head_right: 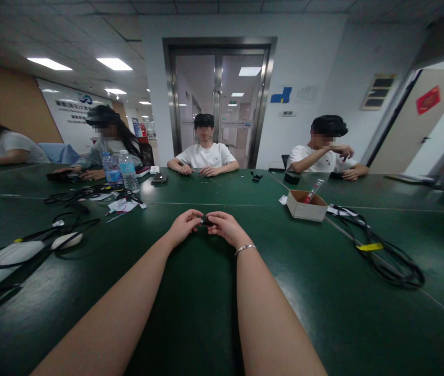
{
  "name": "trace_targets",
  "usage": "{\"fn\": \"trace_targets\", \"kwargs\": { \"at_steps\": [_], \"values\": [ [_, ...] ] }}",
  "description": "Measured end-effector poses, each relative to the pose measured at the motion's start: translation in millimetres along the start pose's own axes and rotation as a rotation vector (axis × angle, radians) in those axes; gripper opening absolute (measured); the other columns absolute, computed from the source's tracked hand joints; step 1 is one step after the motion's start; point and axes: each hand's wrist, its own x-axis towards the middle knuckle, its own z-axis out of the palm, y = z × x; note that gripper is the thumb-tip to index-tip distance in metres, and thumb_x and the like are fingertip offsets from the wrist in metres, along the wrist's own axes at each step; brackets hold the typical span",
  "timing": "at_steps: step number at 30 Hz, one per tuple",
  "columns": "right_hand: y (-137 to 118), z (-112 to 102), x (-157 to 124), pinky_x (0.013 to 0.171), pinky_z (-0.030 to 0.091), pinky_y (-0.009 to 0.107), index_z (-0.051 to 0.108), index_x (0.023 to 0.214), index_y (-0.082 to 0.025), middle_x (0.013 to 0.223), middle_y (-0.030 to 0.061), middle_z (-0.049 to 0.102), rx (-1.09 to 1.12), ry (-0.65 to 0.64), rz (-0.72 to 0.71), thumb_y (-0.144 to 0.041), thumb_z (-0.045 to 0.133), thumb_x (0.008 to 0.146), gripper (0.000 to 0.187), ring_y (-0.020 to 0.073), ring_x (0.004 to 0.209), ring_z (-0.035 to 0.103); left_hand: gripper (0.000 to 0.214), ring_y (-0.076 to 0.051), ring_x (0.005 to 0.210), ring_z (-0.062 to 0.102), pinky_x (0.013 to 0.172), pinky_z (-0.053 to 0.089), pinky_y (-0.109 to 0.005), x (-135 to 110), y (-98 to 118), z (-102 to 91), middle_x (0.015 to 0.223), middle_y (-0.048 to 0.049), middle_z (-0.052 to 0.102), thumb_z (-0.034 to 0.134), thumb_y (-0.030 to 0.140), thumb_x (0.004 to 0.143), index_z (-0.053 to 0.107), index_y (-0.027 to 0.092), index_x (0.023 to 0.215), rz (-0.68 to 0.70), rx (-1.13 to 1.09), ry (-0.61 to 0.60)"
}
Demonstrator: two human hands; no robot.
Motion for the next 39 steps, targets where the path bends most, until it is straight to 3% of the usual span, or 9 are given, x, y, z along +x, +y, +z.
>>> {"fn": "trace_targets", "kwargs": {
  "at_steps": [4, 8, 11, 17, 23, 29, 35, 39],
  "values": [
    [0.8, -0.4, 0.6, 0.052, 0.055, 0.019, 0.063, 0.090, -0.012, 0.073, 0.0048, 0.064, -0.002, 0.003, -0.001, -0.007, 0.061, 0.084, 0.008, 0.0102, 0.054, 0.061, 0.032, -0.011, 0.057, 0.052, 0.056, 0.041, -0.022, 0.4, 0.4, 0.2, 0.070, -0.0013, 0.059, 0.047, 0.044, 0.083, 0.061, 0.017, 0.095, -0.007, 0.008, -0.023],
    [1.0, -0.5, 0.7, 0.052, 0.055, 0.019, 0.063, 0.091, -0.011, 0.073, 0.0056, 0.065, -0.005, 0.002, 0.000, -0.007, 0.059, 0.085, 0.008, 0.0104, 0.054, 0.061, 0.032, -0.011, 0.061, 0.054, 0.059, 0.045, -0.024, 0.2, -0.7, 0.4, 0.079, -0.0032, 0.062, 0.059, 0.042, 0.076, 0.060, 0.017, 0.096, 0.021, -0.006, -0.012],
    [0.5, 0.1, 0.1, 0.052, 0.055, 0.019, 0.063, 0.091, -0.012, 0.073, 0.0058, 0.065, -0.004, 0.006, -0.001, -0.007, 0.060, 0.085, 0.009, 0.0107, 0.055, 0.062, 0.032, -0.012, 0.059, 0.054, 0.059, 0.045, -0.025, -0.5, -1.0, 0.5, 0.069, -0.0024, 0.060, 0.051, 0.045, 0.082, 0.060, 0.016, 0.094, 0.025, 0.003, -0.027],
    [-1.8, 2.9, -2.3, 0.052, 0.055, 0.018, 0.062, 0.092, -0.010, 0.069, 0.0058, 0.064, -0.002, 0.025, 0.008, -0.005, 0.054, 0.087, 0.010, 0.0108, 0.054, 0.062, 0.029, -0.011, 0.062, 0.056, 0.060, 0.046, -0.025, -0.6, -1.7, 0.4, 0.085, -0.0043, 0.064, 0.059, 0.038, 0.077, 0.060, 0.017, 0.097, 0.045, -0.026, -0.020],
    [-3.2, 4.0, -3.5, 0.052, 0.055, 0.018, 0.061, 0.092, -0.011, 0.074, 0.0066, 0.065, -0.005, 0.024, 0.014, -0.004, 0.053, 0.088, 0.011, 0.0106, 0.055, 0.062, 0.034, -0.012, 0.058, 0.055, 0.059, 0.044, -0.024, -0.5, -0.4, 0.3, 0.067, -0.0020, 0.060, 0.047, 0.046, 0.084, 0.061, 0.016, 0.094, 0.042, 0.013, -0.047],
    [-0.2, 0.8, -0.2, 0.053, 0.056, 0.019, 0.062, 0.093, -0.011, 0.073, 0.0059, 0.065, -0.001, 0.013, 0.008, -0.005, 0.055, 0.087, 0.011, 0.0105, 0.054, 0.062, 0.029, -0.010, 0.060, 0.056, 0.057, 0.043, -0.022, -2.6, 2.7, -1.3, 0.092, -0.0042, 0.063, 0.058, 0.036, 0.077, 0.061, 0.018, 0.100, 0.004, -0.006, 0.004],
    [0.3, 1.1, 0.5, 0.053, 0.056, 0.019, 0.062, 0.091, -0.011, 0.076, 0.0063, 0.065, -0.003, 0.013, 0.011, -0.005, 0.056, 0.085, 0.010, 0.0105, 0.054, 0.062, 0.025, -0.010, 0.059, 0.055, 0.057, 0.043, -0.022, -1.8, -0.6, -0.6, 0.081, -0.0020, 0.062, 0.052, 0.036, 0.081, 0.063, 0.018, 0.096, 0.030, 0.018, -0.004],
    [-0.6, 1.8, -0.4, 0.053, 0.056, 0.019, 0.063, 0.090, -0.011, 0.075, 0.0061, 0.065, -0.004, 0.017, 0.012, -0.005, 0.056, 0.086, 0.011, 0.0105, 0.054, 0.062, 0.024, -0.009, 0.059, 0.056, 0.060, 0.045, -0.023, -1.0, -2.1, 0.2, 0.086, -0.0027, 0.063, 0.056, 0.033, 0.079, 0.062, 0.018, 0.097, 0.062, 0.010, -0.005]
  ]
}}
